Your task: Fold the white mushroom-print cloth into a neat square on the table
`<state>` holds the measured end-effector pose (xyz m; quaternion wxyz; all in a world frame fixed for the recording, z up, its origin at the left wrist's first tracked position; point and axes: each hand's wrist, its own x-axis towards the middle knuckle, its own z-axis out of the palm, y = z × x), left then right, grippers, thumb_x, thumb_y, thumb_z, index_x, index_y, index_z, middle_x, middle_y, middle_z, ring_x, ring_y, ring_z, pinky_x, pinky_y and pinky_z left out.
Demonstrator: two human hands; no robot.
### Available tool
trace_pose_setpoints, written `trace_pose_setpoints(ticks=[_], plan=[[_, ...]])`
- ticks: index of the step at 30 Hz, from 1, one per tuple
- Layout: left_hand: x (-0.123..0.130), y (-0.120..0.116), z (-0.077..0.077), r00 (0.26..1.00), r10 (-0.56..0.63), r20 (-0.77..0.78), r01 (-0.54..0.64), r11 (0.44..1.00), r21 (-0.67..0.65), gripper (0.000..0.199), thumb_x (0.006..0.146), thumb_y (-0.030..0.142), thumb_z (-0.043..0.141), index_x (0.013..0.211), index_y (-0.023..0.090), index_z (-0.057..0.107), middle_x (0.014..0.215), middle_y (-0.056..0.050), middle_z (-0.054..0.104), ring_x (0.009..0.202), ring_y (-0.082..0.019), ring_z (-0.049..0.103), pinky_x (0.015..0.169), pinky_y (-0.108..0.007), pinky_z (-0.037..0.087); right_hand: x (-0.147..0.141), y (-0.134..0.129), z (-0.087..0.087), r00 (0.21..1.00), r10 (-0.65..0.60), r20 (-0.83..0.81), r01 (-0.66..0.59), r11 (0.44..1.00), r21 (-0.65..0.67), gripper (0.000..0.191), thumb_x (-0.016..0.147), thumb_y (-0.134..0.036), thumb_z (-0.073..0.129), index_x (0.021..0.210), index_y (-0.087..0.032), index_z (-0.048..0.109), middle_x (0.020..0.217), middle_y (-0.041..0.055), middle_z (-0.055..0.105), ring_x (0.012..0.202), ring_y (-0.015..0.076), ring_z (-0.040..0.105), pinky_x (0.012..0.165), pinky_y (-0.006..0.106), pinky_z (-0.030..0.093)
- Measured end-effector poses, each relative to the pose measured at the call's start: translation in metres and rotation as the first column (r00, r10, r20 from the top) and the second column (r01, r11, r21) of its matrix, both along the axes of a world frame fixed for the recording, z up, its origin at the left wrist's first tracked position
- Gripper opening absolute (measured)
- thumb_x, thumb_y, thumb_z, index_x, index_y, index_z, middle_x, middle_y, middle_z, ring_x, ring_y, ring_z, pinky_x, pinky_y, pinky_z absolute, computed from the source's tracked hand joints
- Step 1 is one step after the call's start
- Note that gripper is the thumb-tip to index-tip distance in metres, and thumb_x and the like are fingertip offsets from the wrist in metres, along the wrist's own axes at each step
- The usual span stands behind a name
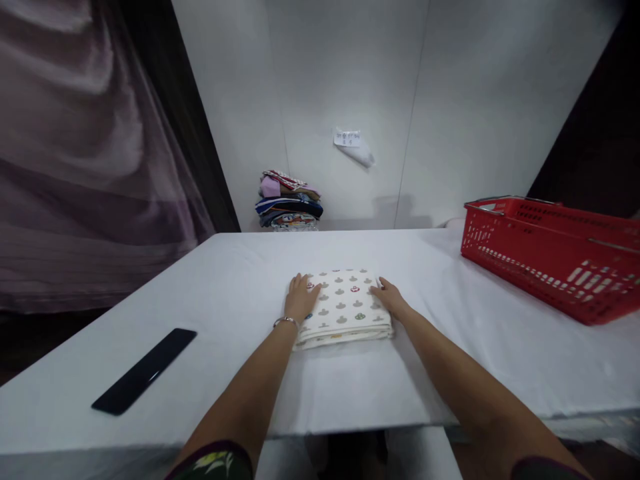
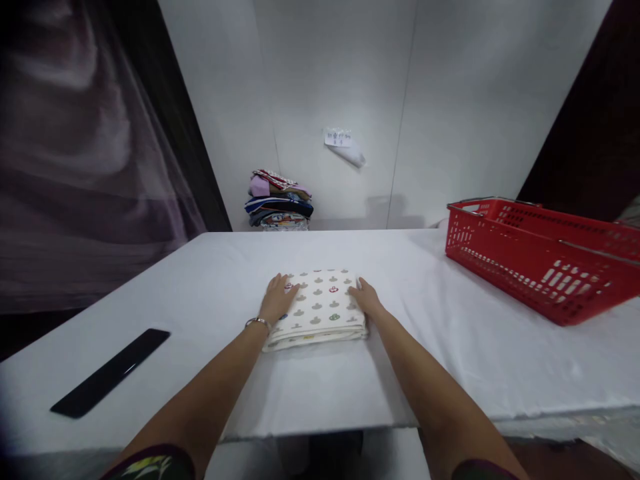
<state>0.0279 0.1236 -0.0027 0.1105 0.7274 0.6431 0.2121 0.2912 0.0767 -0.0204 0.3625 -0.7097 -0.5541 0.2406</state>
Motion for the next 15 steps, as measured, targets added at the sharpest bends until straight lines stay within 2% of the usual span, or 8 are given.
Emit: trace_pose_setpoints(ticks=[2,6,11,13,15], plan=[[-0.002,-0.001,0.002,0.993,0.091,0.077,-0.093,0.996,0.014,0.061,0.087,0.050,0.037,0.135,0.014,0.039,0.148,-0.013,0.031,0.136,-0.023,0.027,0.110,-0.033,0.024,0.004,-0.011,-0.003,0.989,-0.060,-0.134,0.056,0.998,-0.034,0.066,0.083,-0.037,0.049,0.141,-0.011,0.033,0.137,0.0168,0.046,0.119,0.0236,0.051,0.096,0.034,0.042],[-0.007,0.000,0.011,0.969,0.207,0.139,-0.192,0.975,-0.114,0.062,0.083,0.051,0.045,0.129,0.009,0.043,0.134,-0.019,0.048,0.125,-0.028,0.044,0.101,-0.035,0.036,0.007,-0.026,-0.012,0.899,-0.098,-0.427,0.093,0.995,-0.034,0.074,0.078,-0.032,0.058,0.143,-0.011,0.029,0.133,0.0163,0.050,0.110,0.0220,0.057,0.090,0.031,0.046],[-0.023,0.005,0.026,0.951,0.273,0.148,-0.215,0.924,-0.317,0.064,0.069,0.060,0.059,0.102,0.005,0.061,0.106,-0.023,0.065,0.100,-0.035,0.061,0.078,-0.040,0.049,0.013,-0.033,-0.016,0.805,0.008,-0.594,0.021,0.999,0.042,0.081,0.075,-0.032,0.065,0.144,-0.014,0.027,0.125,0.0153,0.056,0.098,0.0223,0.062,0.081,0.033,0.050],[-0.028,0.003,0.028,0.940,0.298,0.168,-0.208,0.888,-0.410,0.055,0.065,0.057,0.065,0.089,0.007,0.065,0.091,-0.020,0.069,0.087,-0.034,0.065,0.069,-0.039,0.051,0.015,-0.035,-0.014,0.773,0.040,-0.633,-0.017,0.999,0.042,0.086,0.074,-0.033,0.068,0.145,-0.014,0.024,0.122,0.0158,0.057,0.091,0.0217,0.064,0.076,0.033,0.052],[-0.029,0.001,0.030,0.938,0.297,0.177,-0.195,0.877,-0.439,0.048,0.065,0.054,0.066,0.082,0.009,0.066,0.082,-0.017,0.071,0.077,-0.031,0.066,0.063,-0.036,0.051,0.015,-0.035,-0.011,0.756,0.038,-0.653,-0.027,0.999,0.027,0.089,0.071,-0.032,0.070,0.145,-0.013,0.024,0.120,0.0155,0.058,0.087,0.0208,0.064,0.073,0.032,0.052]])
